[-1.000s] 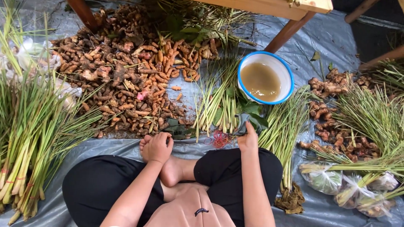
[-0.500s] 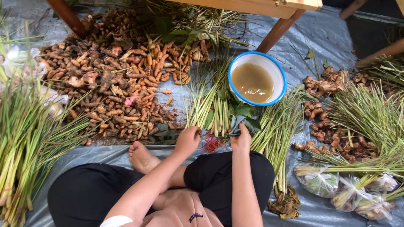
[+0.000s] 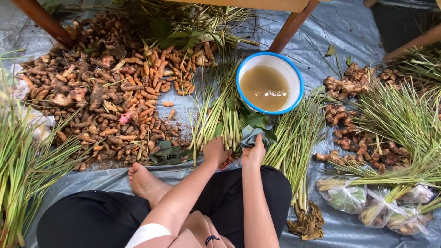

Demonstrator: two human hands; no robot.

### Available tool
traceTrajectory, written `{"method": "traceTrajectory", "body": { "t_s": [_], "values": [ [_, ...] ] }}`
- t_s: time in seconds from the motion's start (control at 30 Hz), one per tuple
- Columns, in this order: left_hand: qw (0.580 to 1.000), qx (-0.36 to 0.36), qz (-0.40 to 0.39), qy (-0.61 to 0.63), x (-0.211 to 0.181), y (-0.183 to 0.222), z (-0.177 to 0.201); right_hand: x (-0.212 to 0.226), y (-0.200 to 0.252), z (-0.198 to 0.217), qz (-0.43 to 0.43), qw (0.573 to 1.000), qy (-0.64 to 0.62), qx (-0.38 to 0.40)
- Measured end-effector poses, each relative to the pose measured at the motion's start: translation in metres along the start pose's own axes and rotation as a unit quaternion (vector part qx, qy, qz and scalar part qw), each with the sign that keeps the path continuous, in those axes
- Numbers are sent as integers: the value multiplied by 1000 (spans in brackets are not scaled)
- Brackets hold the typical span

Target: Trimming lemongrass stalks with a small blade and sorting ginger roots on the floor and a low table.

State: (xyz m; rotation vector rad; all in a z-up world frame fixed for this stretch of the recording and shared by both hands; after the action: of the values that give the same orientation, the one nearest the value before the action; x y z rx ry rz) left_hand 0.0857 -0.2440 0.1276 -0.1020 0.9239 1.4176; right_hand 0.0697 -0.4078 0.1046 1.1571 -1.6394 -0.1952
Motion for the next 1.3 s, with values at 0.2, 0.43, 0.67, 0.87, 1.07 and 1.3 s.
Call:
{"method": "traceTrajectory", "body": {
  "t_s": [0.2,0.43,0.67,0.87,1.07,1.3],
  "values": [
    [996,11,60,61,-6,-3,13,-13,-15,3,-7,999,36,11],
    [966,41,164,196,39,-32,6,-28,-28,10,-51,999,9,17],
    [814,45,157,557,59,-8,36,-22,1,-8,-56,997,59,-2],
    [629,87,176,752,27,52,55,-32,-8,-3,-49,997,61,-1],
    [712,92,146,681,65,84,39,-34,-21,11,-34,996,84,-6],
    [877,-5,124,464,126,156,90,-33,-10,5,-34,991,125,10]
  ]
}}
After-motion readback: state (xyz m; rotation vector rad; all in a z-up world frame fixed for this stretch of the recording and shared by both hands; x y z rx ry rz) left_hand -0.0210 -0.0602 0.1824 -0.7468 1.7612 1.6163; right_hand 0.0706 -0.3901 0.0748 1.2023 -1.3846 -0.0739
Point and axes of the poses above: each hand's wrist, its own y-axis away from the middle knuckle, its own z-axis out of the back of the hand, x = y × z, the point moved 2 cm from there along -y, towards the middle knuckle, and after that the axes turned 9 degrees about y, right-handed, at the moved point
